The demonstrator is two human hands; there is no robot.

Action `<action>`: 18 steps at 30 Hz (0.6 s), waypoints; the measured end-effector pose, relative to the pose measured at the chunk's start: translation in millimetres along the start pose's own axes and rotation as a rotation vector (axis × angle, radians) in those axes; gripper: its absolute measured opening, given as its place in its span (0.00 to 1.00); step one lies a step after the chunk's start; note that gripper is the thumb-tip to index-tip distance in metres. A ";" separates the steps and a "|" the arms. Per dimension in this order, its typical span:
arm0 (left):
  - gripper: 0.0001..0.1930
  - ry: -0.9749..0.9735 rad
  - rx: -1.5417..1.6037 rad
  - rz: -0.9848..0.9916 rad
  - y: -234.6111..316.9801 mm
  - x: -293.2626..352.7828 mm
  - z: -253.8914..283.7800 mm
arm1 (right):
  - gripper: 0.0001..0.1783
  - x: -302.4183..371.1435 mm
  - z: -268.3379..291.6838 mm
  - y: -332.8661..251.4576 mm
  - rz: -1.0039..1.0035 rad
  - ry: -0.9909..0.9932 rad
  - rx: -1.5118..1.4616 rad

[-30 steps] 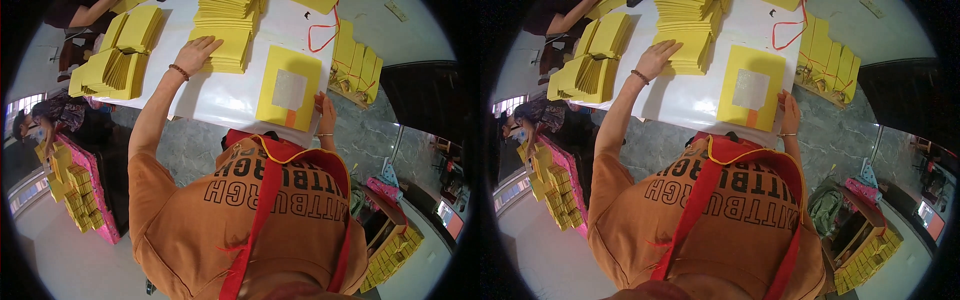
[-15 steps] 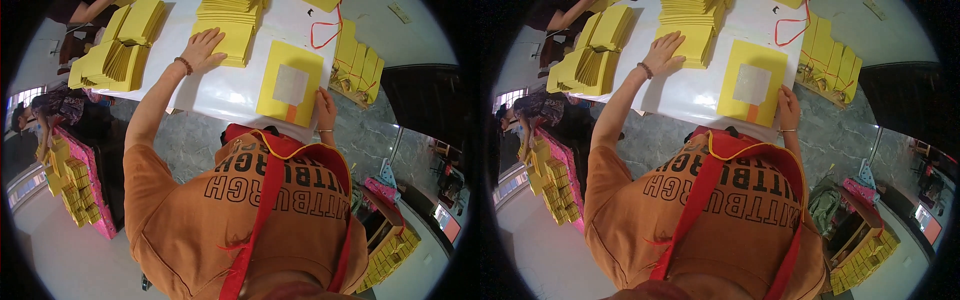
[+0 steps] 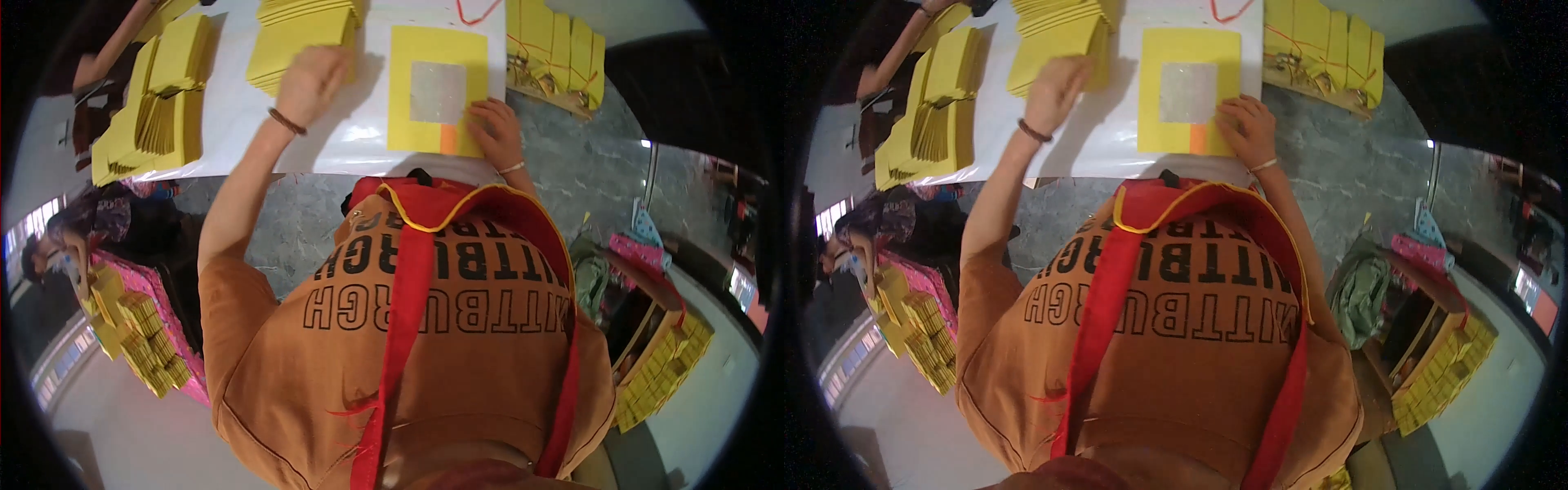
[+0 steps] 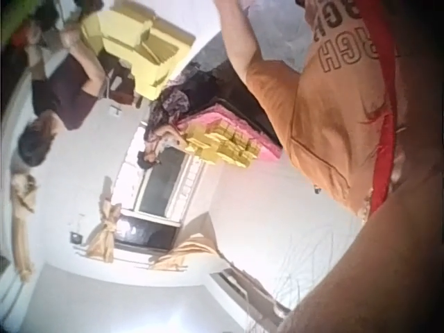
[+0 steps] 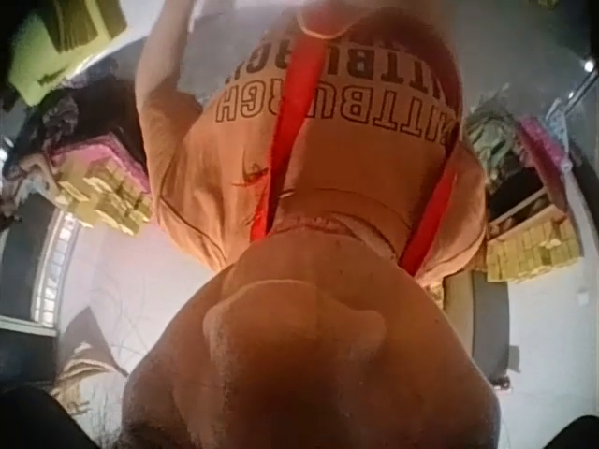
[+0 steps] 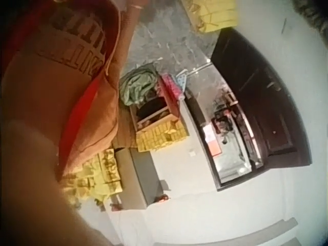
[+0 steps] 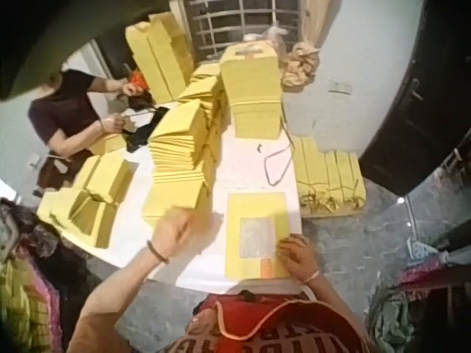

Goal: Folding yellow paper sheets and stacking them on a table.

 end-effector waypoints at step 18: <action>0.10 -0.298 0.481 0.145 60.5 32.7 -85.5 | 0.22 7.0 -8.1 19.4 -0.212 -0.101 -0.295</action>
Point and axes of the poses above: each hand's wrist, its own x-axis away from the middle knuckle, its own z-axis out of the back of the hand, y = z × x, the point moved 4 cm from there along -x, towards the middle knuckle, and after that the axes turned 2 degrees about y, right-handed, at the moved point
